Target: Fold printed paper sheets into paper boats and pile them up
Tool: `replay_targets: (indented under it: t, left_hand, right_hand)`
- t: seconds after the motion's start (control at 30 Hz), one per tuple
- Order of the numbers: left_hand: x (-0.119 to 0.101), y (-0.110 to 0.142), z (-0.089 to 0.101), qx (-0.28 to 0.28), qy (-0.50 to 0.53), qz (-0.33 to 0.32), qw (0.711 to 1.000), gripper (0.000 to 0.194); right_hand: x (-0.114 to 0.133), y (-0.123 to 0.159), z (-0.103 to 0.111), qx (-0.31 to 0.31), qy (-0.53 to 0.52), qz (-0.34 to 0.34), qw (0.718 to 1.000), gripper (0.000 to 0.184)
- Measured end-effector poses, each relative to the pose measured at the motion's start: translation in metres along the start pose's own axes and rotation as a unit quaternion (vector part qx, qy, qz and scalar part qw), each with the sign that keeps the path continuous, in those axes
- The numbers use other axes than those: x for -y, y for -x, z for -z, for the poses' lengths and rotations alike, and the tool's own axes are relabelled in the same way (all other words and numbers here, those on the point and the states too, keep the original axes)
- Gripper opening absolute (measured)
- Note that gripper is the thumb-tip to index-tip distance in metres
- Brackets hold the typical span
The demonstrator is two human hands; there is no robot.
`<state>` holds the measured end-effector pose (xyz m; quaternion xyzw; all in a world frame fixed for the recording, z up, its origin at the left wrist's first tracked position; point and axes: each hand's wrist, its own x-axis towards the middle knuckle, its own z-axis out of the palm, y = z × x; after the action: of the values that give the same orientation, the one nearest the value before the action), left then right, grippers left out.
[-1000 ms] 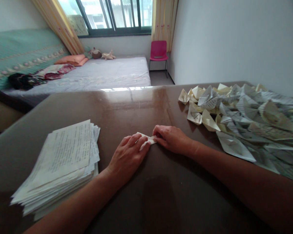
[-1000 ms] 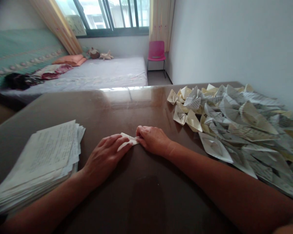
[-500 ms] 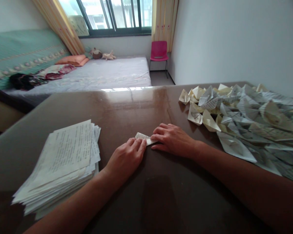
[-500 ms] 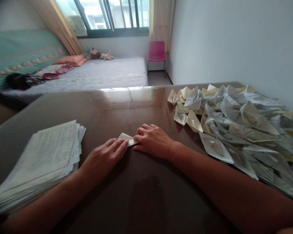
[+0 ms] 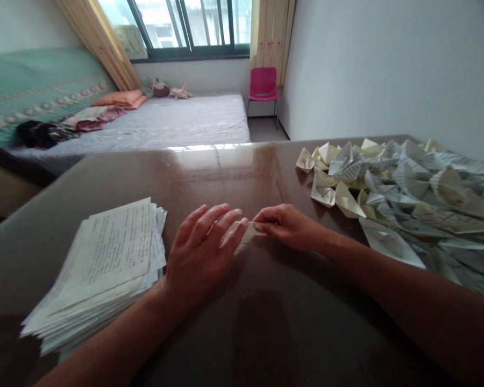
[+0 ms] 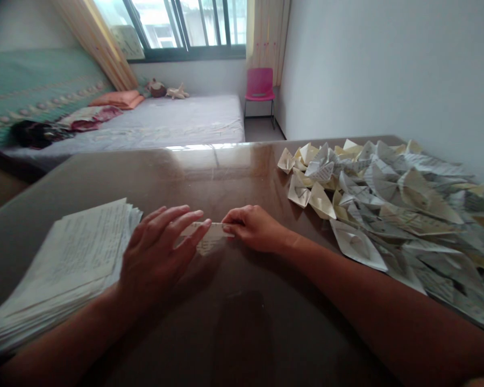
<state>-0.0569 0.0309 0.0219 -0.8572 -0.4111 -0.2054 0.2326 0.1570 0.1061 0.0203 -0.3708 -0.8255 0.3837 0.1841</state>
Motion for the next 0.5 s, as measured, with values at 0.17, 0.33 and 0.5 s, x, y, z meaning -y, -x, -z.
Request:
replay_targets:
  t: [0.17, 0.33, 0.5]
  left_hand:
    - [-0.009, 0.004, -0.025, 0.093, 0.086, -0.038, 0.991, 0.031]
    - [-0.007, 0.005, -0.024, 0.082, 0.088, 0.002, 0.993, 0.029]
    - [-0.006, 0.003, -0.017, 0.052, 0.079, -0.004, 0.995, 0.033]
  right_hand:
    - [-0.008, -0.002, -0.002, 0.019, -0.004, -0.065, 0.998, 0.015]
    - [-0.013, -0.003, 0.002, 0.042, -0.107, -0.073, 0.991, 0.013]
    - [-0.016, -0.006, -0.001, 0.049, -0.253, -0.132, 0.957, 0.016]
